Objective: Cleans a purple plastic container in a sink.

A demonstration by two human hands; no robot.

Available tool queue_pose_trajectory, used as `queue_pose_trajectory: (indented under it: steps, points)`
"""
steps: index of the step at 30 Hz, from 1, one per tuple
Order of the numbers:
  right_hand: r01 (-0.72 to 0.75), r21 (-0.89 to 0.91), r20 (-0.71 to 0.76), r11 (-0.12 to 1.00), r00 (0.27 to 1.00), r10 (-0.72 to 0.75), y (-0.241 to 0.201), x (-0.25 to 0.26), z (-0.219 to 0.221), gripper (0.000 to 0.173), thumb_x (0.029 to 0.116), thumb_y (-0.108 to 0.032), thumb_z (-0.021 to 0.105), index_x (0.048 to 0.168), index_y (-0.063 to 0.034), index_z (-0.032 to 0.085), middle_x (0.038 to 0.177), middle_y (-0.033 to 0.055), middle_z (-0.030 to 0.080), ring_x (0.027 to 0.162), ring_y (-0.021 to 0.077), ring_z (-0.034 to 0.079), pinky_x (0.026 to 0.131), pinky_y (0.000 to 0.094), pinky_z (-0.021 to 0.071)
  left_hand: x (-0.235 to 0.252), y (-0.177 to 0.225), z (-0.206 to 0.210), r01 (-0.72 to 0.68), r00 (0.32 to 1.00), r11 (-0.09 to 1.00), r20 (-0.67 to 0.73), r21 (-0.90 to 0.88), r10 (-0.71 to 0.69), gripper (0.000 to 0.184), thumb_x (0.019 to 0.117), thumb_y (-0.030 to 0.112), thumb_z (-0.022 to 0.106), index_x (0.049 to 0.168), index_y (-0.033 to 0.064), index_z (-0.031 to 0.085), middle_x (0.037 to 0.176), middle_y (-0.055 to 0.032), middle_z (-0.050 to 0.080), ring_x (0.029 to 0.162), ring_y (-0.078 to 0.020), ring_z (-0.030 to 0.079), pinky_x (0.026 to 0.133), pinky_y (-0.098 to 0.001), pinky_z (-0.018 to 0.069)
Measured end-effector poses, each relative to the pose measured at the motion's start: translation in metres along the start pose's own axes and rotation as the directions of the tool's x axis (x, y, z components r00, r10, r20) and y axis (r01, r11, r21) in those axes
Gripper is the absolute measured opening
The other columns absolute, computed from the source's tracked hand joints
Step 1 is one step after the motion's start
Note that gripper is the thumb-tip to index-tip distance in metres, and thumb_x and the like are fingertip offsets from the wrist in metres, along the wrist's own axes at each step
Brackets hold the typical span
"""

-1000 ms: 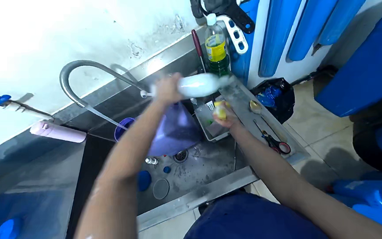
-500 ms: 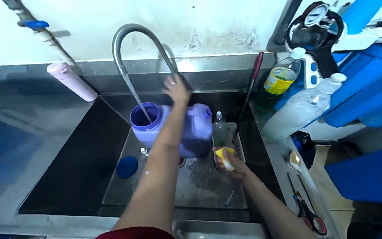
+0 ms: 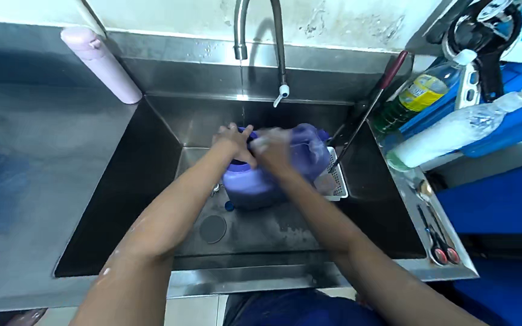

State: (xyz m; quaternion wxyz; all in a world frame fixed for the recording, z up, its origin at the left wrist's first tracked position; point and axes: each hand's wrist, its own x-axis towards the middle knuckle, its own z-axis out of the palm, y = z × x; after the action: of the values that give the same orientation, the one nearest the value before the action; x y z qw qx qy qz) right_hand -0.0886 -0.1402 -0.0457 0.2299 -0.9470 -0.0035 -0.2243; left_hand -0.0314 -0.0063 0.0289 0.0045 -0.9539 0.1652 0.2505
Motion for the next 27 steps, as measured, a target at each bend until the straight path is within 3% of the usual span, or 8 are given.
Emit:
queue_pose_trajectory:
  steps: [3,7,10,12,16,20,23,27]
  points:
    - [0.120,0.001,0.107,0.993,0.987,-0.120,0.006,-0.014,0.000,0.028,0.0985,-0.015,0.061,0.117,0.0013,0.074,0.120,0.0205,0.073,0.118,0.0394,0.067,0.108,0.0646,0.0415,-0.022,-0.017,0.010,-0.077,0.996,0.996,-0.037,-0.046,0.075,0.122,0.0651,0.052,0.094,0.164,0.0289,0.026,0.159,-0.0354,0.025,0.140,-0.0610,0.030,0.098,-0.0766,0.0382]
    - [-0.243,-0.128,-0.014,0.962,0.970,0.243,0.058,-0.021,-0.042,0.036,0.1052,-0.013,0.046,0.129,0.0062,0.065,0.142,0.0271,0.059,0.139,0.0462,0.049,0.117,0.0640,0.0312,-0.032,0.001,0.045,-0.226,0.959,0.960,-0.208,-0.166,0.190,0.120,0.0672,0.066,0.086,0.163,0.0224,0.028,0.156,-0.0372,0.030,0.142,-0.0593,0.028,0.104,-0.0766,0.0294]
    - [-0.057,-0.022,-0.071,0.998,0.996,0.055,0.012,-0.026,-0.007,0.027,0.0985,-0.005,0.055,0.113,0.0103,0.072,0.123,0.0301,0.068,0.124,0.0481,0.060,0.111,0.0609,0.0412,-0.031,-0.004,0.054,-0.289,0.938,0.946,-0.240,-0.151,0.248,0.121,0.0694,0.068,0.083,0.164,0.0221,0.024,0.159,-0.0368,0.025,0.143,-0.0592,0.028,0.104,-0.0747,0.0304]
    - [0.013,-0.022,0.049,1.000,0.999,-0.012,0.026,-0.027,-0.020,0.027,0.0997,-0.006,0.055,0.115,0.0079,0.073,0.128,0.0254,0.069,0.127,0.0434,0.061,0.113,0.0574,0.0418,-0.037,-0.011,0.056,-0.338,0.924,0.934,-0.228,-0.113,0.307,0.126,0.0670,0.066,0.086,0.165,0.0199,0.022,0.162,-0.0355,0.021,0.144,-0.0584,0.027,0.104,-0.0734,0.0311]
    - [-0.233,-0.128,0.005,0.964,0.972,0.235,0.059,-0.033,-0.063,0.033,0.1063,-0.008,0.044,0.126,0.0116,0.062,0.145,0.0293,0.052,0.138,0.0470,0.046,0.116,0.0594,0.0344,-0.045,-0.009,0.061,-0.329,0.930,0.938,-0.210,-0.105,0.303,0.126,0.0658,0.065,0.087,0.165,0.0212,0.022,0.162,-0.0339,0.021,0.144,-0.0556,0.028,0.106,-0.0709,0.0303]
    - [0.027,0.139,-0.129,0.990,0.992,-0.009,0.020,-0.122,0.009,0.036,0.0985,-0.010,0.056,0.127,0.0100,0.065,0.139,0.0294,0.059,0.136,0.0474,0.051,0.116,0.0593,0.0371,-0.042,-0.009,0.056,-0.325,0.934,0.940,-0.189,-0.102,0.302,0.124,0.0660,0.065,0.087,0.164,0.0208,0.025,0.158,-0.0364,0.027,0.140,-0.0579,0.031,0.102,-0.0725,0.0323]
    - [0.072,0.011,0.078,0.997,0.994,-0.073,0.052,-0.165,-0.016,0.028,0.0954,-0.005,0.058,0.114,0.0102,0.072,0.123,0.0325,0.068,0.121,0.0548,0.061,0.108,0.0664,0.0431,-0.037,-0.013,0.061,-0.365,0.901,0.926,-0.287,-0.097,0.326,0.122,0.0598,0.063,0.091,0.160,0.0204,0.036,0.154,-0.0345,0.035,0.137,-0.0564,0.035,0.100,-0.0711,0.0345]
    - [0.032,-0.194,0.384,0.980,0.922,0.046,0.064,-0.055,-0.018,0.044,0.1034,-0.027,0.056,0.130,0.0068,0.064,0.133,0.0316,0.062,0.130,0.0480,0.056,0.110,0.0629,0.0412,-0.041,-0.013,0.068,-0.370,0.894,0.925,-0.304,-0.083,0.330,0.121,0.0575,0.058,0.093,0.159,0.0232,0.039,0.155,-0.0337,0.035,0.138,-0.0565,0.035,0.099,-0.0717,0.0356]
